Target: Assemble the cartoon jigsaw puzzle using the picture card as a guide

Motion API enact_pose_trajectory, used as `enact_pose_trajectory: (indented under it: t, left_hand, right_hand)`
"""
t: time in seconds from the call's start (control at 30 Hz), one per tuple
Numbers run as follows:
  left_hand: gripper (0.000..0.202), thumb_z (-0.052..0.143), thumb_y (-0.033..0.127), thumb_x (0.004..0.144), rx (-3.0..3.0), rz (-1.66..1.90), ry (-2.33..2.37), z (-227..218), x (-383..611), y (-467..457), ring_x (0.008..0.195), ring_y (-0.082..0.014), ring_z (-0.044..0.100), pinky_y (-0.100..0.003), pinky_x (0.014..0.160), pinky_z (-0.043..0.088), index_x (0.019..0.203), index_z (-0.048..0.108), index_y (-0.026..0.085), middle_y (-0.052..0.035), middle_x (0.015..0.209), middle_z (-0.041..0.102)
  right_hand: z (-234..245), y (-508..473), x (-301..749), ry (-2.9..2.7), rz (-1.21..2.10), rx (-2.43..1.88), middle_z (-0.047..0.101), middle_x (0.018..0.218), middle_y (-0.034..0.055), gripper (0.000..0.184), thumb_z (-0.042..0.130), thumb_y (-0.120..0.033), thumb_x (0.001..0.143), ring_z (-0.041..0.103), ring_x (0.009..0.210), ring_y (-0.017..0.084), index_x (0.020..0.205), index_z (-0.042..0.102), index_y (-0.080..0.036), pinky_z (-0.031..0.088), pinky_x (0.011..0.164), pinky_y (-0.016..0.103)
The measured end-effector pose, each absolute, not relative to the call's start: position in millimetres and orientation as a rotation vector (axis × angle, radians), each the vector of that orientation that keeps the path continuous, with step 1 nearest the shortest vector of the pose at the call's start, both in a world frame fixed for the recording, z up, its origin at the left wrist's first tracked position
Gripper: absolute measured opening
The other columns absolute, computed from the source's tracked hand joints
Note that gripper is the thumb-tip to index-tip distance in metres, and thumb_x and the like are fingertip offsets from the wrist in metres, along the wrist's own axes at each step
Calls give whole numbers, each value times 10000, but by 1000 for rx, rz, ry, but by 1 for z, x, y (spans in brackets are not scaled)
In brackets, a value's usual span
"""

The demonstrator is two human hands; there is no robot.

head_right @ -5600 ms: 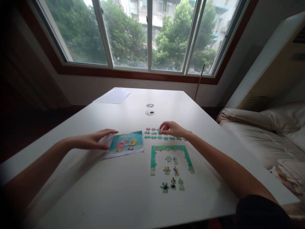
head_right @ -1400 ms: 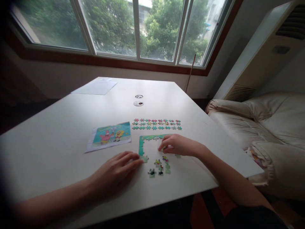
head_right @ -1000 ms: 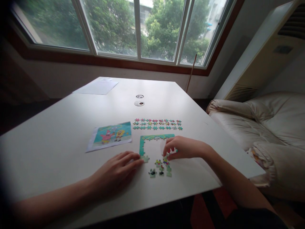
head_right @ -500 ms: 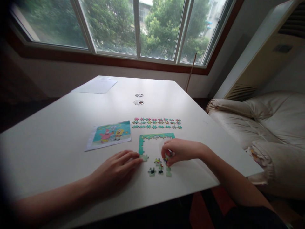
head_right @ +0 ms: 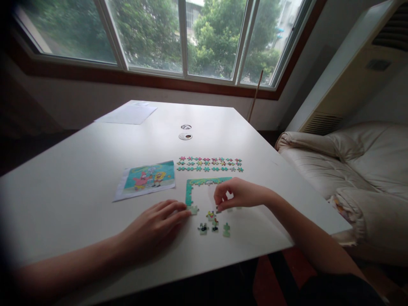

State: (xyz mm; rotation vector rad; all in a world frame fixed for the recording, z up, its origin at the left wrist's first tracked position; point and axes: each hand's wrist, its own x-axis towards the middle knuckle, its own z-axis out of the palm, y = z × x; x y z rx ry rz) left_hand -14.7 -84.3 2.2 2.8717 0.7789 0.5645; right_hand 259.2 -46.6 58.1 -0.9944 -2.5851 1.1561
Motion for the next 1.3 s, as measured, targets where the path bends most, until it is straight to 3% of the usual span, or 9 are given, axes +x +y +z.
enact_pose_trajectory:
  t: [0.33, 0.57, 1.13, 1.3]
  left_hand:
    - [337, 432, 97, 823, 2929, 579, 787, 3, -13, -85, 964, -253, 540, -429, 805, 486, 1125, 551, 188, -114, 1115, 572]
    - [340, 434, 92, 807, 2930, 581, 783, 5, -13, -84, 956, -244, 549, -421, 805, 488, 1110, 559, 181, -111, 1098, 586]
    - [310, 423, 112, 824, 2963, 544, 793, 3, -14, -84, 959, -248, 534, -418, 814, 477, 1097, 558, 175, -110, 1098, 582]
    - [314, 426, 103, 823, 2959, 536, 792, 4, -14, -84, 968, -251, 535, -422, 816, 477, 1103, 550, 174, -111, 1097, 580]
  right_hand:
    - [36, -51, 223, -2415, 987, -1025, 686, 777, 22, 136, 635, -277, 787, 552, 648, 99, 830, 675, -154, 417, 583, 199]
    - [27, -50, 218, -2510, 685, -926, 687, 794, 29, 73, 600, -200, 817, 589, 764, 135, 805, 663, -165, 414, 779, 267]
    - [20, -57, 211, -2537, 476, -948, 650, 745, 17, 54, 594, -160, 794, 566, 734, 141, 759, 631, -178, 410, 761, 274]
    - [23, -52, 219, -2542, 434, -955, 641, 756, 22, 85, 563, -214, 836, 553, 750, 143, 784, 621, -179, 418, 745, 269]
